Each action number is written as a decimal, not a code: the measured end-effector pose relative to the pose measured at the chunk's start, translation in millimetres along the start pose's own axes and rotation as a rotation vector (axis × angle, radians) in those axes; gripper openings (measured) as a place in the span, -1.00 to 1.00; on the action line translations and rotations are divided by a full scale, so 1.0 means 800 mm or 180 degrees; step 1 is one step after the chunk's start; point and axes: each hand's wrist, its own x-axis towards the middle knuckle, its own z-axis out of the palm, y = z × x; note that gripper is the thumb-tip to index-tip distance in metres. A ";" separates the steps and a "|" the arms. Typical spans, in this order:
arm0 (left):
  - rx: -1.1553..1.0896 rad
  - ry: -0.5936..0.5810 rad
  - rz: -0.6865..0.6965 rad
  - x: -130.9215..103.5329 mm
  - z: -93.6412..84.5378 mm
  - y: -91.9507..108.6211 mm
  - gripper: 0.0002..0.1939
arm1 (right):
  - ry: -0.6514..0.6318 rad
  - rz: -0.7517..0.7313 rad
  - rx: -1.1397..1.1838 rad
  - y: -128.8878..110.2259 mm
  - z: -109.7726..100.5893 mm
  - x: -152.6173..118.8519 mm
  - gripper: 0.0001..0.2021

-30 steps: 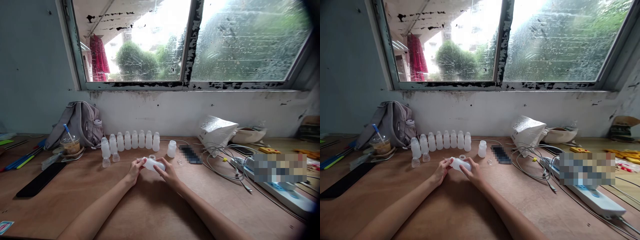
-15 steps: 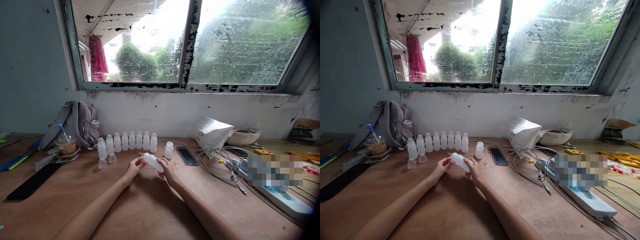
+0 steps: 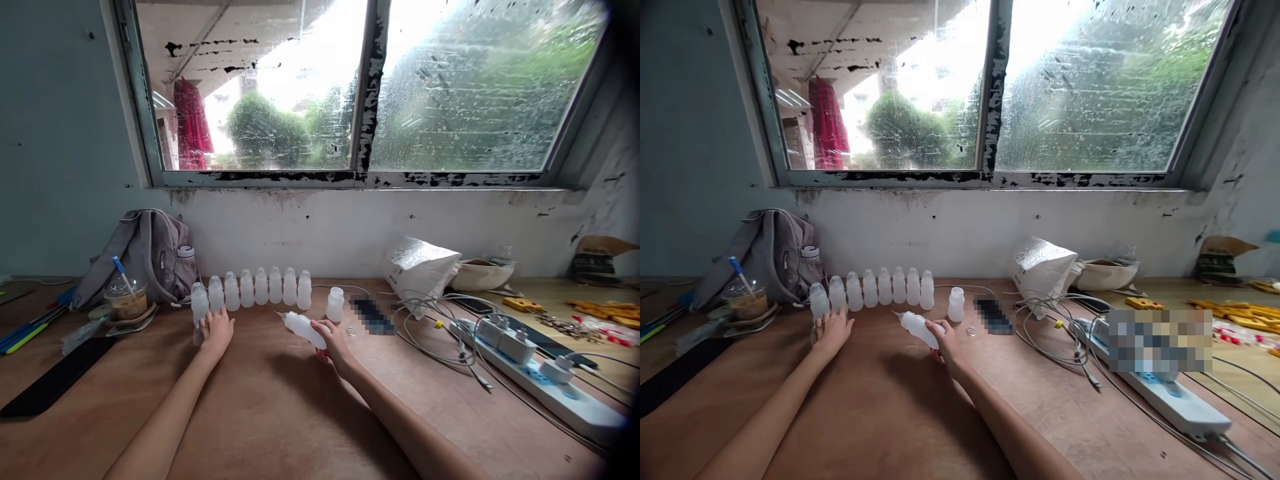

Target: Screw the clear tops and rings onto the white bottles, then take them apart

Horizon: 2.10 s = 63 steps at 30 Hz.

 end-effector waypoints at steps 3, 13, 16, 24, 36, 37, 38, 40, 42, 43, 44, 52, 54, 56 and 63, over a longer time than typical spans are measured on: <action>-0.0353 -0.0010 0.0118 0.003 0.004 0.003 -0.79 | -0.0005 0.0002 0.0045 -0.004 -0.001 -0.001 -0.68; -0.3303 -0.0234 0.1320 -0.025 0.001 0.057 -0.75 | 0.0216 -0.0095 0.0377 -0.015 -0.006 -0.002 -0.70; -0.3530 -0.0367 0.1519 -0.033 0.002 0.064 -0.76 | 0.0170 -0.0140 0.0343 -0.018 -0.010 -0.002 -0.72; -0.3286 -0.0480 0.2010 -0.039 0.004 0.065 -0.72 | 0.0024 -0.0186 0.0450 -0.025 -0.012 -0.005 -0.73; -0.3112 -0.0310 0.2500 -0.057 0.009 0.078 -0.70 | 0.0029 -0.0295 0.0475 -0.017 -0.012 -0.003 -0.82; -0.3109 -0.0245 0.2526 -0.058 0.009 0.080 -0.70 | 0.0080 -0.0340 0.0471 -0.017 -0.013 -0.003 -0.83; -0.3106 -0.0165 0.2561 -0.060 0.010 0.083 -0.70 | 0.0138 -0.0394 0.0460 -0.017 -0.013 -0.003 -0.83; -0.3073 -0.0007 0.2655 -0.063 0.011 0.087 -0.70 | 0.0247 -0.0497 0.0414 -0.017 -0.015 -0.003 -0.83; -0.3000 0.0114 0.2759 -0.065 0.011 0.090 -0.69 | 0.0291 -0.0571 0.0350 -0.019 -0.018 -0.003 -0.83; -0.2949 0.0159 0.2819 -0.067 0.011 0.092 -0.69 | 0.0283 -0.0604 0.0322 -0.020 -0.020 -0.003 -0.84; -0.2890 0.0199 0.2882 -0.068 0.010 0.092 -0.68 | 0.0257 -0.0631 0.0299 -0.021 -0.021 -0.003 -0.85; -0.2592 0.0486 0.3231 -0.077 0.010 0.092 -0.65 | 0.0072 -0.0678 0.0176 -0.023 -0.028 -0.002 -0.87; -0.2534 0.0542 0.3253 -0.078 0.012 0.090 -0.65 | 0.0022 -0.0672 0.0155 -0.021 -0.028 -0.002 -0.87; -0.2466 0.0596 0.3257 -0.079 0.016 0.089 -0.66 | -0.0011 -0.0616 0.0137 -0.019 -0.029 0.000 -0.87; -0.2326 0.0769 0.3204 -0.080 0.024 0.089 -0.65 | 0.0068 -0.0460 0.0309 -0.015 -0.024 0.002 -0.88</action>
